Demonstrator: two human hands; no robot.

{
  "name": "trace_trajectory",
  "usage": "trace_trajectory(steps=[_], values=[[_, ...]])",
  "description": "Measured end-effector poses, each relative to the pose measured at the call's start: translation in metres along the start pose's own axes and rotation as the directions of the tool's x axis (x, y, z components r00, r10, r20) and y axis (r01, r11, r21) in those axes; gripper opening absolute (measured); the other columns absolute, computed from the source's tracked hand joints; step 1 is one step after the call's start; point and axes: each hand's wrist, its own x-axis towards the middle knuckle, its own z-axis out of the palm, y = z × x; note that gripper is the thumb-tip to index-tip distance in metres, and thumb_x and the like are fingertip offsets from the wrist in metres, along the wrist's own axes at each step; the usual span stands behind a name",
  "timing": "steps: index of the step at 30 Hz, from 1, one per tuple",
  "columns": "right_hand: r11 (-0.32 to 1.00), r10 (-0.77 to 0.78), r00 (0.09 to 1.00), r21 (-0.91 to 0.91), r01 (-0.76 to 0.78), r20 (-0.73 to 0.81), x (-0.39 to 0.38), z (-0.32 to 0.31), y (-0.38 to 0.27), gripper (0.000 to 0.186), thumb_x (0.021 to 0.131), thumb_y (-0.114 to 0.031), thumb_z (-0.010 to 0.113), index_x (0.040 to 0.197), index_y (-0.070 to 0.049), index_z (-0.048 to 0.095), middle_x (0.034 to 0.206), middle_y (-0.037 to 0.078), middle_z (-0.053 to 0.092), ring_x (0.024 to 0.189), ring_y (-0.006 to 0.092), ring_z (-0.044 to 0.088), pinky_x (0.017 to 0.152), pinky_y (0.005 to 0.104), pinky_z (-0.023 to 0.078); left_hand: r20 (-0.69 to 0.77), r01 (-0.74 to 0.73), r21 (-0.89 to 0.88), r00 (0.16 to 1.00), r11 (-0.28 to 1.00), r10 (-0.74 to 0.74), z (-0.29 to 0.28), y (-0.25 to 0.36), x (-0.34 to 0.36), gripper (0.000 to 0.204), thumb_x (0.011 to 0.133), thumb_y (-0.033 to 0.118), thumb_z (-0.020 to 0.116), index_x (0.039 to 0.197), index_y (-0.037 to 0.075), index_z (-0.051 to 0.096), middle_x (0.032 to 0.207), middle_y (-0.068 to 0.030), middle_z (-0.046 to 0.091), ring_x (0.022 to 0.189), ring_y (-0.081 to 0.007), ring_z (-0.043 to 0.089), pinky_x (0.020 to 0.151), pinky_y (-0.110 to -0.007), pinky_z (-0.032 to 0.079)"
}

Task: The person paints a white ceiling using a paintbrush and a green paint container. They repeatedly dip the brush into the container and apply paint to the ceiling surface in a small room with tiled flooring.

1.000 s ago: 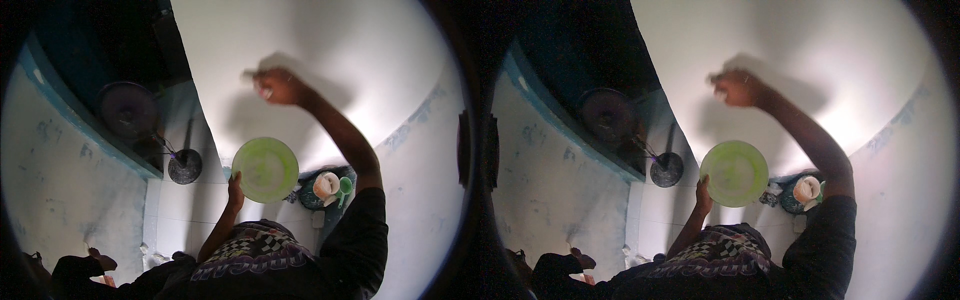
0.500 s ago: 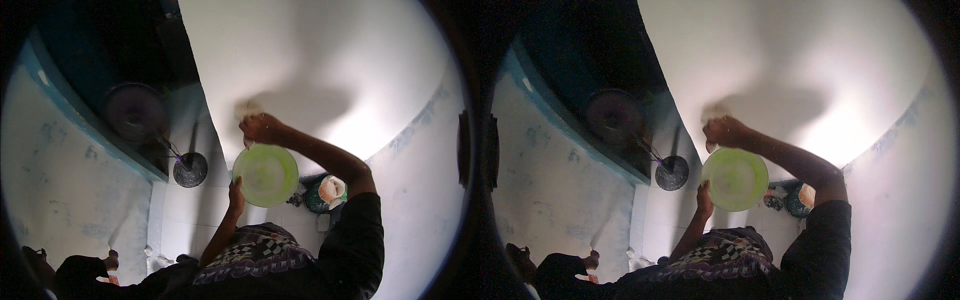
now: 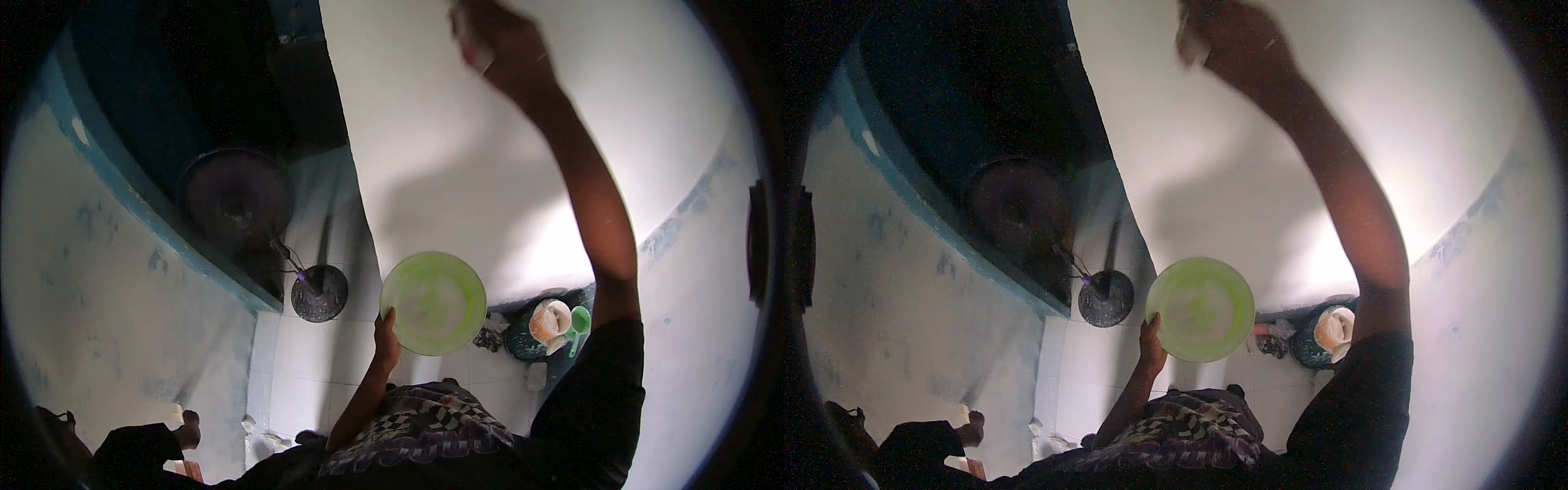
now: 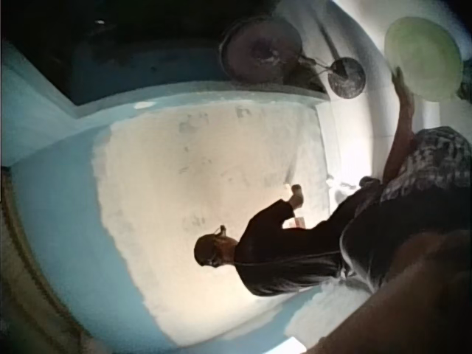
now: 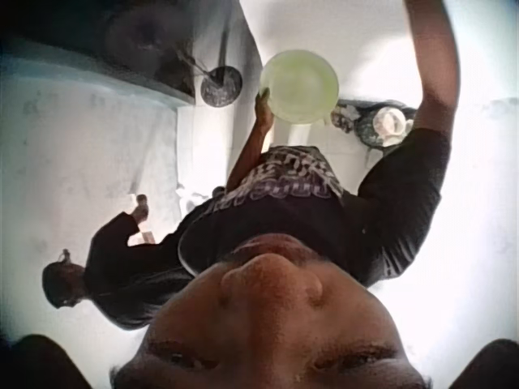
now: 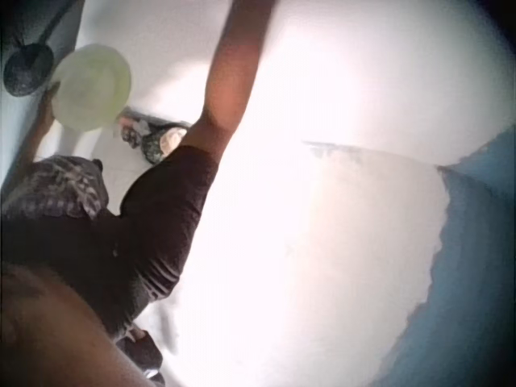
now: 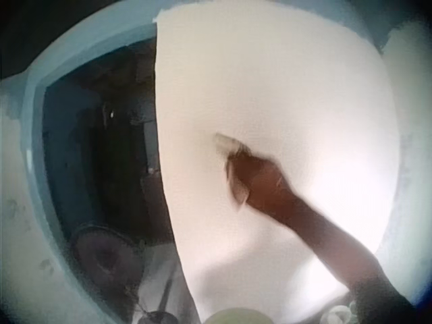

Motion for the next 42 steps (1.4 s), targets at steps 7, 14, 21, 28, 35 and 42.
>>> trace_trajectory(steps=[7,14,21,28,35,42], values=[[0.946,-0.307,0.753,0.273,0.175,0.581,-0.185,0.113,-0.152,0.028,0.074,-0.029,0.063,0.088,-0.005,0.058,0.093,0.012,0.059,0.096,0.0244,0.061,0.065,0.0357,0.057,0.02,0.08,-0.031,0.997,0.996,-0.079,-0.008,0.005,0.003,0.055,0.091,0.036,0.057,0.134,0.007,0.038,0.126,-0.0129,0.049,0.116,-0.0266,0.052,0.097,-0.043,0.044],[0.88,-0.091,0.814,0.429,-0.204,0.574,-0.123,0.098,-0.118,0.013,0.071,-0.01,0.06,0.081,-0.014,0.068,0.094,0.01,0.062,0.093,0.0289,0.063,0.078,0.0417,0.053,0.035,0.042,0.14,0.998,0.989,-0.047,-0.043,-0.014,0.003,0.051,0.092,0.033,0.057,0.131,0.005,0.042,0.123,-0.0123,0.051,0.114,-0.0256,0.052,0.097,-0.042,0.043],[0.998,0.068,0.969,-0.002,-0.07,-0.236,-0.009,0.014,-0.066,0.023,0.072,-0.002,0.068,0.094,-0.004,0.06,0.08,0.01,0.059,0.071,0.0277,0.061,0.062,0.0365,0.053,0.062,0.145,0.017,0.987,0.989,-0.146,-0.039,-0.005,0.006,0.052,0.095,0.037,0.053,0.13,0.0,0.042,0.122,-0.0114,0.051,0.111,-0.0232,0.051,0.096,-0.036,0.041],[0.896,-0.049,0.625,0.311,-0.318,0.779,-0.191,0.079,-0.143,0.02,0.074,-0.012,0.063,0.093,-0.007,0.059,0.096,0.013,0.062,0.094,0.028,0.064,0.075,0.0388,0.056,0.155,0.073,0.021,0.985,0.997,-0.076,-0.022,-0.01,0.014,0.052,0.093,0.034,0.055,0.131,0.003,0.039,0.122,-0.0129,0.052,0.115,-0.0272,0.052,0.096,-0.045,0.044],[0.878,0.108,0.76,0.297,-0.375,0.641,-0.183,0.03,-0.042,0.025,0.077,-0.014,0.065,0.102,-0.008,0.063,0.105,0.011,0.063,0.094,0.0312,0.061,0.083,0.0407,0.05,0.132,0.1,0.018,0.986,0.995,-0.101,0.009,-0.025,0.007,0.052,0.093,0.034,0.054,0.132,0.002,0.04,0.123,-0.0128,0.052,0.114,-0.0263,0.052,0.096,-0.041,0.043],[0.984,-0.035,0.999,-0.174,0.028,-0.037,-0.082,-0.061,0.05,0.034,0.072,-0.001,0.069,0.104,-0.007,0.062,0.094,0.01,0.064,0.081,0.0276,0.063,0.071,0.0337,0.054,0.144,0.111,0.006,0.983,0.994,-0.11,0.043,-0.045,0.01,0.053,0.095,0.03,0.052,0.136,0.0,0.038,0.128,-0.0129,0.05,0.116,-0.0242,0.049,0.101,-0.036,0.037]])
